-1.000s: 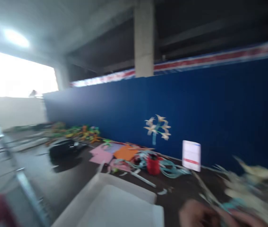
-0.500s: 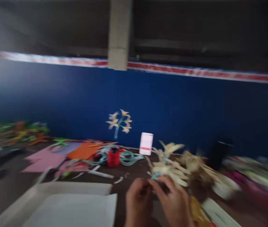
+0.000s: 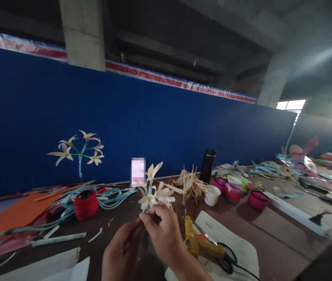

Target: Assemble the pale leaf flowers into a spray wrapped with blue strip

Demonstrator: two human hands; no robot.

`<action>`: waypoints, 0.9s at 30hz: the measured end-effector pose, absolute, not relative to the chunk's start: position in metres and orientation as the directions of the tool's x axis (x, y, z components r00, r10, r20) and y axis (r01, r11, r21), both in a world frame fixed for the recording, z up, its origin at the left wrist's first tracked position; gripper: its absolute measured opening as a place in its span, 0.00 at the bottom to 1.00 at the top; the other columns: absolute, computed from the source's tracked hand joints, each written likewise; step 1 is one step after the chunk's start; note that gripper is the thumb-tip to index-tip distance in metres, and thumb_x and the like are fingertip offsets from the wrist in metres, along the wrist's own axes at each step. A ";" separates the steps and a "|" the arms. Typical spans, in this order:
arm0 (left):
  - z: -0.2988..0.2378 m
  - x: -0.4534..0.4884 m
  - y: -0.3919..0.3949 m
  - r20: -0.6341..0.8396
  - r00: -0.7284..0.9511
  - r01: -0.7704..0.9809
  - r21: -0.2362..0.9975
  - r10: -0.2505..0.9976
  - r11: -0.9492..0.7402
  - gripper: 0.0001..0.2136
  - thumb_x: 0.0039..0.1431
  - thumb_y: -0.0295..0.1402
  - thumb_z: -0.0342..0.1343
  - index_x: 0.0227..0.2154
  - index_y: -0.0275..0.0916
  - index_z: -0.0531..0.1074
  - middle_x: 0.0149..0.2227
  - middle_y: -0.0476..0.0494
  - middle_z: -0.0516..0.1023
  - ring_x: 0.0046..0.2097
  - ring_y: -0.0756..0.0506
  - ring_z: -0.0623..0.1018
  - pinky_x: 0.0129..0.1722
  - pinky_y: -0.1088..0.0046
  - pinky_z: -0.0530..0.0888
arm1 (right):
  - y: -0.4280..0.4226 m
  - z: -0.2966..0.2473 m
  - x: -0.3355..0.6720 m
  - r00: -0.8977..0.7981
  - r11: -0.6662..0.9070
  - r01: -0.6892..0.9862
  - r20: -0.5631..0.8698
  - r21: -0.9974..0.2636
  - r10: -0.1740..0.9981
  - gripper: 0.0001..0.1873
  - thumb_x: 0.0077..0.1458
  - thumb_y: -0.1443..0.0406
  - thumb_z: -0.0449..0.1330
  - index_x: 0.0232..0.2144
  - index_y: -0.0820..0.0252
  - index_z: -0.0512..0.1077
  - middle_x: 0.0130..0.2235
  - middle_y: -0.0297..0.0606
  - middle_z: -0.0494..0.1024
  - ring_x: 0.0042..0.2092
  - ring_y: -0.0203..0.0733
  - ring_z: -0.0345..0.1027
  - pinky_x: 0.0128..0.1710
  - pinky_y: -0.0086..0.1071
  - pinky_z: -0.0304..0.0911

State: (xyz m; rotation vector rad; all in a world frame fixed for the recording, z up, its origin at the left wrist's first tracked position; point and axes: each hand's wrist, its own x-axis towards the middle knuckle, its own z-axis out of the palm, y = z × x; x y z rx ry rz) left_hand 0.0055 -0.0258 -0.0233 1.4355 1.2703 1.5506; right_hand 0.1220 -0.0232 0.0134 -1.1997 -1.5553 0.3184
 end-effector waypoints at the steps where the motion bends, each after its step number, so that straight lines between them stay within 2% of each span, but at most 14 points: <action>1: -0.022 0.005 -0.025 0.319 -0.173 0.143 0.944 0.932 -0.296 0.15 0.41 0.45 0.60 0.29 0.40 0.77 0.32 0.44 0.81 0.34 0.44 0.79 0.33 0.75 0.75 | -0.023 0.014 0.123 0.098 0.463 0.514 0.586 -0.722 0.804 0.07 0.50 0.66 0.58 0.24 0.60 0.73 0.25 0.33 0.73 0.29 0.35 0.66 0.30 0.25 0.59; 6: -0.017 0.006 -0.025 0.209 -0.147 0.054 0.978 0.967 -0.203 0.15 0.40 0.46 0.60 0.27 0.40 0.77 0.29 0.45 0.81 0.33 0.43 0.79 0.33 0.74 0.76 | -0.024 0.016 0.125 0.035 0.485 0.525 0.587 -0.699 0.809 0.07 0.50 0.68 0.57 0.22 0.60 0.72 0.25 0.33 0.73 0.28 0.35 0.65 0.29 0.25 0.59; 10: -0.015 0.010 -0.026 0.196 -0.123 -0.080 0.975 0.973 -0.206 0.16 0.42 0.47 0.59 0.28 0.39 0.77 0.29 0.44 0.81 0.33 0.44 0.79 0.35 0.73 0.75 | -0.025 0.017 0.129 -0.035 0.500 0.558 0.583 -0.663 0.812 0.08 0.50 0.69 0.57 0.21 0.59 0.72 0.24 0.32 0.72 0.29 0.36 0.65 0.30 0.25 0.58; 12: -0.013 0.010 -0.025 0.187 -0.078 -0.094 0.977 0.979 -0.194 0.17 0.41 0.47 0.59 0.28 0.38 0.78 0.29 0.43 0.81 0.32 0.43 0.79 0.34 0.73 0.75 | -0.025 0.016 0.131 -0.064 0.492 0.569 0.561 -0.659 0.825 0.08 0.52 0.68 0.56 0.22 0.59 0.73 0.24 0.32 0.72 0.29 0.36 0.65 0.29 0.25 0.58; 16: -0.016 0.006 -0.022 0.144 -0.030 -0.006 0.990 0.989 -0.144 0.16 0.39 0.45 0.62 0.27 0.37 0.78 0.27 0.44 0.81 0.31 0.44 0.78 0.30 0.75 0.74 | -0.025 0.013 0.134 -0.104 0.492 0.579 0.539 -0.651 0.836 0.08 0.52 0.69 0.56 0.23 0.58 0.73 0.25 0.32 0.73 0.30 0.36 0.66 0.31 0.25 0.59; 19: -0.022 0.005 -0.020 0.150 -0.056 0.052 0.988 0.987 -0.147 0.17 0.40 0.47 0.60 0.23 0.36 0.76 0.23 0.45 0.78 0.27 0.46 0.76 0.26 0.77 0.71 | -0.026 0.014 0.133 -0.112 0.503 0.584 0.550 -0.637 0.827 0.08 0.50 0.70 0.57 0.23 0.58 0.73 0.27 0.32 0.72 0.31 0.36 0.66 0.32 0.25 0.59; 22: -0.026 0.004 -0.020 0.215 -0.122 0.152 0.969 0.969 -0.195 0.16 0.42 0.47 0.58 0.19 0.36 0.73 0.19 0.48 0.74 0.23 0.49 0.71 0.22 0.78 0.68 | -0.027 0.016 0.132 -0.112 0.523 0.576 0.573 -0.628 0.812 0.07 0.49 0.72 0.58 0.23 0.58 0.73 0.28 0.32 0.72 0.32 0.36 0.67 0.33 0.25 0.59; 27: -0.023 0.005 -0.025 0.322 -0.120 0.205 0.934 0.939 -0.294 0.12 0.47 0.43 0.56 0.21 0.38 0.73 0.21 0.49 0.74 0.26 0.48 0.72 0.26 0.79 0.68 | -0.025 0.013 0.130 -0.022 0.469 0.565 0.556 -0.679 0.831 0.03 0.45 0.70 0.61 0.26 0.58 0.74 0.30 0.34 0.75 0.33 0.38 0.68 0.34 0.26 0.61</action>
